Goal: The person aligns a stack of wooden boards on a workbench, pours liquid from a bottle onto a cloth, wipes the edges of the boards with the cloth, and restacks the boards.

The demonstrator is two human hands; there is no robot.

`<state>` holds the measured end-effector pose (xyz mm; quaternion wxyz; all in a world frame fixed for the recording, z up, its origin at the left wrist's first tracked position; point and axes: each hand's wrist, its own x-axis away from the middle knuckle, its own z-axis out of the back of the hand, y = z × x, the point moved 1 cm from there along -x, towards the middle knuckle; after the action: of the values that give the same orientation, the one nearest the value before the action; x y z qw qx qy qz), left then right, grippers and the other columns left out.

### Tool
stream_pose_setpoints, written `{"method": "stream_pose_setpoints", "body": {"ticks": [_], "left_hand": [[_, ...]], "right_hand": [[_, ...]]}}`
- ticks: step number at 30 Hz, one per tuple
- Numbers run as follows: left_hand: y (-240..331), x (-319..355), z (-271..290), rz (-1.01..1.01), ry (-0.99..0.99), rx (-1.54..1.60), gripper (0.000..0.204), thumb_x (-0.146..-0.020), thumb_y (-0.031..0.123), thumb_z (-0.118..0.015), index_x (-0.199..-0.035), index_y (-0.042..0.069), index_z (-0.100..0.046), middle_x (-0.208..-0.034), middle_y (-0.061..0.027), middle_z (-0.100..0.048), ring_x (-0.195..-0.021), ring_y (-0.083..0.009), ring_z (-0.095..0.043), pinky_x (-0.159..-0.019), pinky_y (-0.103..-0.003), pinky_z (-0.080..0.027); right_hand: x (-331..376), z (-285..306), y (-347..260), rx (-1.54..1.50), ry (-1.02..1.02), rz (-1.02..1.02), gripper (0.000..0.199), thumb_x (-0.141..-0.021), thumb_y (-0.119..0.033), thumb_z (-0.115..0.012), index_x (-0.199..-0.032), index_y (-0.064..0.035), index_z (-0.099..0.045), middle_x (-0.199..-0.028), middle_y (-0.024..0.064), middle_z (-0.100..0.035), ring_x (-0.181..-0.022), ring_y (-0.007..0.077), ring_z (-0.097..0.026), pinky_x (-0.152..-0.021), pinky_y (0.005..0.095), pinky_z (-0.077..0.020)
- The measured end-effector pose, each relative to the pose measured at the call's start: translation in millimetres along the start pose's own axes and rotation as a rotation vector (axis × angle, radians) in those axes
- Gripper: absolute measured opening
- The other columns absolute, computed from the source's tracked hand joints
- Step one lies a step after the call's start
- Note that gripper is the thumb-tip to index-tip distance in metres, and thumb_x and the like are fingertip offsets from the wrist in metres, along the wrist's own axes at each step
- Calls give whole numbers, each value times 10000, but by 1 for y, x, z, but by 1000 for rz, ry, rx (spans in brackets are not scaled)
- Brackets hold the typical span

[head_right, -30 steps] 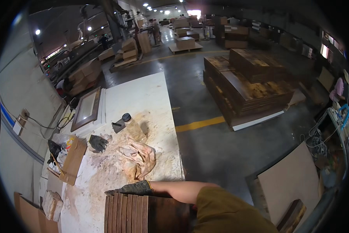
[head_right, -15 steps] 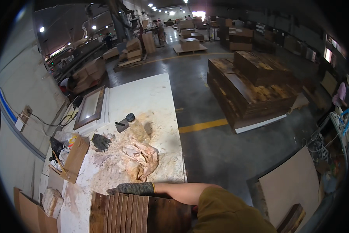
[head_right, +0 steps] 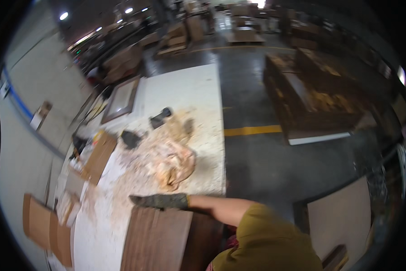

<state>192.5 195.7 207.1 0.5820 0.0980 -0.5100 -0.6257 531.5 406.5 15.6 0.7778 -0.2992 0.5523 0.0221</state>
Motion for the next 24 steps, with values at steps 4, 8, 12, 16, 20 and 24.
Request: {"method": "stream_pose_setpoints", "body": {"ticks": [4, 8, 12, 16, 20, 24], "left_hand": [[-22, 31, -19, -69, 41, -321, 633, -819, 450, -687, -1192, -32, -513, -1002, -178, -612, -904, -261, -584, -821, -391, -470], [-24, 69, -16, 14, 90, -232, 603, -871, 370, -626, -1295, -26, -459, -1135, -206, -591, -1057, -263, -550, -924, -382, -420], [-175, 217, 47, 249, 731, 318, 604, -919, 418, -509, -1361, 19, -410, -1241, -119, -582, -1154, -230, -533, -1027, -362, -357], [-257, 280, 21, 130, 1248, 529, 827, -896, 715, -231, -1472, 127, -312, -1504, -90, -351, -1368, -281, -326, -1107, -498, -193], [-288, 220, -57, -24, 1171, 1010, 864, -896, 726, -255, -1471, 82, -290, -1523, -106, -293, -1416, -270, -202, -1126, -442, -219], [-315, 214, -87, -297, 1153, 1022, 807, -910, 648, -395, -1485, 100, -257, -1538, -136, -241, -1429, -289, -179, -1137, -421, -195]], "right_hand": [[-38, -28, -22, -605, -126, -385, 497, -973, -432, -452, -1229, -7, -486, -1201, 134, -532, -1118, 179, -493, -956, 304, -399], [-71, -49, -53, -828, -167, -790, 503, -971, -440, -447, -858, 18, -621, -828, 81, -620, -810, 153, -545, -791, 317, -438], [-59, -51, -28, -488, -312, -379, 352, -959, -328, -469, -1013, -20, -630, -1056, 147, -634, -989, 290, -590, -911, 380, -448], [-46, -35, -40, -351, -131, -696, 365, -946, -347, -485, -1040, -20, -616, -1076, 146, -626, -1001, 292, -585, -921, 388, -442], [-21, -25, -27, -295, -23, -868, 385, -933, -367, -500, -1066, -20, -602, -1096, 145, -618, -1014, 294, -580, -931, 396, -436], [-3, -29, -12, -287, 11, -929, 411, -920, -387, -516, -1093, -21, -588, -1117, 144, -610, -1027, 296, -575, -941, 404, -430]]}}
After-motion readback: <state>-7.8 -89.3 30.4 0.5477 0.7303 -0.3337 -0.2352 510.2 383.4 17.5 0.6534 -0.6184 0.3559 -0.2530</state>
